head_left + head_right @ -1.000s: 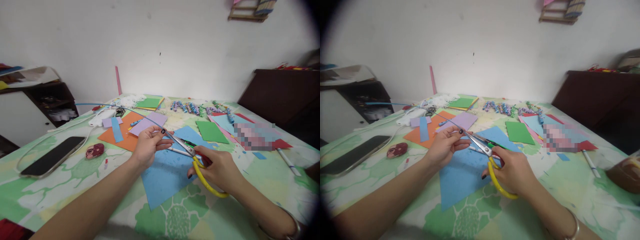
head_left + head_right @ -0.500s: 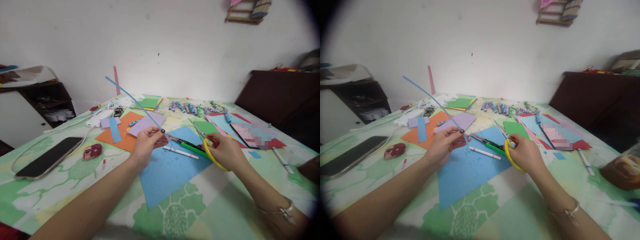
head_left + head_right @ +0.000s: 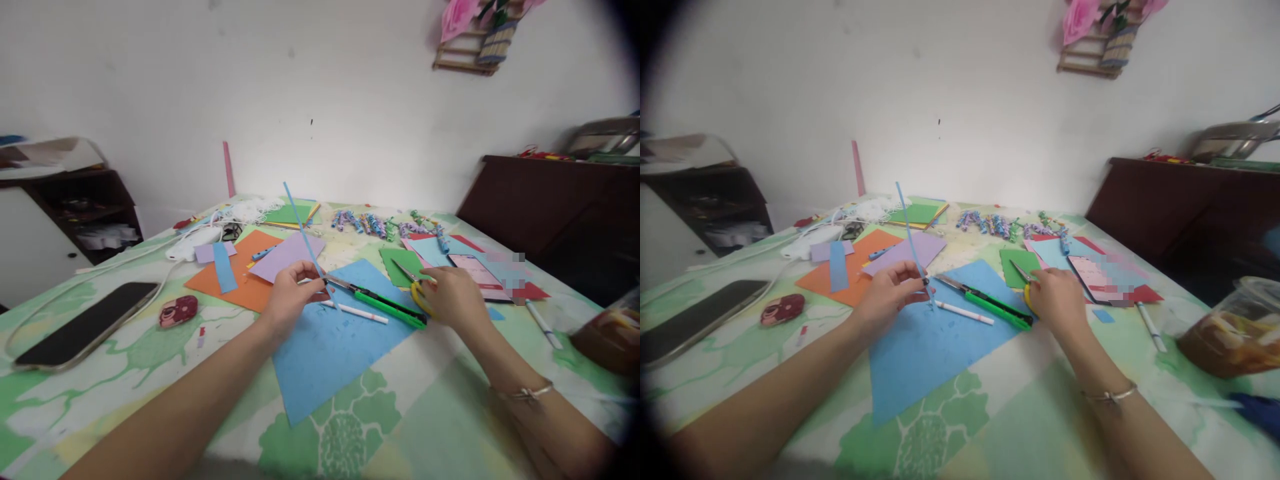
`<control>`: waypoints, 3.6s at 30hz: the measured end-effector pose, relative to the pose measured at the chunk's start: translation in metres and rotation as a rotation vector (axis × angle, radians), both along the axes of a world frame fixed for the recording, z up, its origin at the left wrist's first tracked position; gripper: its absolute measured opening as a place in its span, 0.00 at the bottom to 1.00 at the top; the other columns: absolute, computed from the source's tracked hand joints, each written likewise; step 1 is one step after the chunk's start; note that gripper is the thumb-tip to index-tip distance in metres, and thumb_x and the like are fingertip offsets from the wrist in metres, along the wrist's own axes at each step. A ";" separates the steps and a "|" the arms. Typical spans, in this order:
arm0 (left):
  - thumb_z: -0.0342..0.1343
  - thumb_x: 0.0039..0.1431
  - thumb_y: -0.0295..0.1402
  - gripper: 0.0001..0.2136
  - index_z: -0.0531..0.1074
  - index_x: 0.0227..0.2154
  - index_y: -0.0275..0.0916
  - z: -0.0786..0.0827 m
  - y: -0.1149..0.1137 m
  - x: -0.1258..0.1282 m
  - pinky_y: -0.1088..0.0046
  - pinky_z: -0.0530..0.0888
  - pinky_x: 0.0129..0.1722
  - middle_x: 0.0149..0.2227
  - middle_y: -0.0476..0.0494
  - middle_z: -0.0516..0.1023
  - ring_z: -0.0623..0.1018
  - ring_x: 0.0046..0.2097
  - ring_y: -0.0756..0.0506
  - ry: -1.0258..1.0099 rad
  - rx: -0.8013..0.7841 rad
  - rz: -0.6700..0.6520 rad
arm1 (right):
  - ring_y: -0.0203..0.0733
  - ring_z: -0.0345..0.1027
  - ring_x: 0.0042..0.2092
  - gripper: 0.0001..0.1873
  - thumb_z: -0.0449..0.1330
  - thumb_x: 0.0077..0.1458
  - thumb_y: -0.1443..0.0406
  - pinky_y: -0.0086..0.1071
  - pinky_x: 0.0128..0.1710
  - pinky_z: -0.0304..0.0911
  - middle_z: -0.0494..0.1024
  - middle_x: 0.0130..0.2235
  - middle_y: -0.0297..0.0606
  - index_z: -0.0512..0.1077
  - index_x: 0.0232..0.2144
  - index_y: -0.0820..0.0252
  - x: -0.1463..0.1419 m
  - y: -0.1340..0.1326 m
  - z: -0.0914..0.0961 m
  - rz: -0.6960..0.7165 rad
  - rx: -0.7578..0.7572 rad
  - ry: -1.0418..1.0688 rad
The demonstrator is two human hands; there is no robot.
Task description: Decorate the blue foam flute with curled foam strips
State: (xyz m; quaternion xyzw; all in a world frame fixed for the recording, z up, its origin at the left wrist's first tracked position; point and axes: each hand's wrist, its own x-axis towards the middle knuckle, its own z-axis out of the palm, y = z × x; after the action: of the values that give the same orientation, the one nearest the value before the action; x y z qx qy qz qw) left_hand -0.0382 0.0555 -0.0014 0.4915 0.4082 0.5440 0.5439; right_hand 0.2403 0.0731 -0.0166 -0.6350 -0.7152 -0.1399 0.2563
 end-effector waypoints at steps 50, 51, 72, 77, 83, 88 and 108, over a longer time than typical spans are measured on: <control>0.59 0.50 0.29 0.05 0.79 0.29 0.38 -0.013 -0.012 0.013 0.71 0.72 0.37 0.31 0.43 0.73 0.74 0.37 0.46 0.255 0.367 -0.151 | 0.37 0.69 0.29 0.08 0.54 0.59 0.65 0.28 0.28 0.62 0.76 0.30 0.38 0.68 0.40 0.60 -0.085 -0.058 -0.004 0.651 0.062 0.276; 0.59 0.50 0.29 0.05 0.79 0.29 0.38 -0.013 -0.012 0.013 0.71 0.72 0.37 0.31 0.43 0.73 0.74 0.37 0.46 0.275 0.376 -0.160 | 0.36 0.69 0.29 0.08 0.54 0.59 0.65 0.27 0.27 0.62 0.77 0.30 0.37 0.67 0.41 0.60 -0.085 -0.059 -0.004 0.639 0.069 0.286; 0.59 0.50 0.33 0.05 0.79 0.27 0.39 -0.006 -0.037 0.019 0.76 0.67 0.27 0.27 0.45 0.73 0.69 0.28 0.50 0.246 0.302 -0.444 | 0.35 0.70 0.27 0.08 0.51 0.60 0.66 0.26 0.28 0.61 0.78 0.28 0.35 0.70 0.36 0.59 -0.084 -0.058 0.000 0.583 0.235 0.314; 0.55 0.53 0.29 0.10 0.80 0.35 0.42 -0.004 -0.037 0.018 0.77 0.68 0.25 0.32 0.43 0.78 0.71 0.25 0.51 0.298 0.357 -0.371 | 0.35 0.71 0.28 0.11 0.50 0.59 0.68 0.27 0.29 0.62 0.78 0.28 0.36 0.72 0.34 0.58 -0.082 -0.057 0.000 0.662 0.138 0.432; 0.54 0.57 0.29 0.15 0.74 0.47 0.47 -0.019 -0.032 0.015 0.78 0.68 0.28 0.25 0.48 0.78 0.70 0.23 0.53 0.685 0.828 -0.150 | 0.35 0.64 0.24 0.14 0.49 0.58 0.66 0.27 0.26 0.58 0.70 0.21 0.32 0.67 0.21 0.59 -0.080 -0.055 0.000 0.659 -0.107 0.558; 0.52 0.59 0.27 0.16 0.70 0.50 0.43 -0.031 -0.022 0.011 0.80 0.65 0.25 0.21 0.51 0.75 0.69 0.22 0.54 0.817 1.091 0.013 | 0.33 0.61 0.23 0.17 0.49 0.59 0.66 0.26 0.26 0.55 0.69 0.20 0.32 0.66 0.19 0.60 -0.080 -0.053 0.000 0.698 -0.209 0.588; 0.56 0.52 0.28 0.08 0.77 0.34 0.34 -0.013 -0.021 0.012 0.82 0.67 0.16 0.19 0.49 0.74 0.71 0.17 0.54 0.386 0.390 -0.195 | 0.32 0.63 0.24 0.09 0.53 0.58 0.67 0.25 0.25 0.57 0.76 0.27 0.35 0.71 0.39 0.59 -0.076 -0.061 0.008 0.741 -0.110 0.394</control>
State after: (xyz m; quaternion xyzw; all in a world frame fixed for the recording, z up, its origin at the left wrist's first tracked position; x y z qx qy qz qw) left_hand -0.0265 0.0346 -0.0140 0.7182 0.3423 0.4538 0.4013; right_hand 0.1647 0.0122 -0.0091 -0.3622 -0.8389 0.1239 0.3868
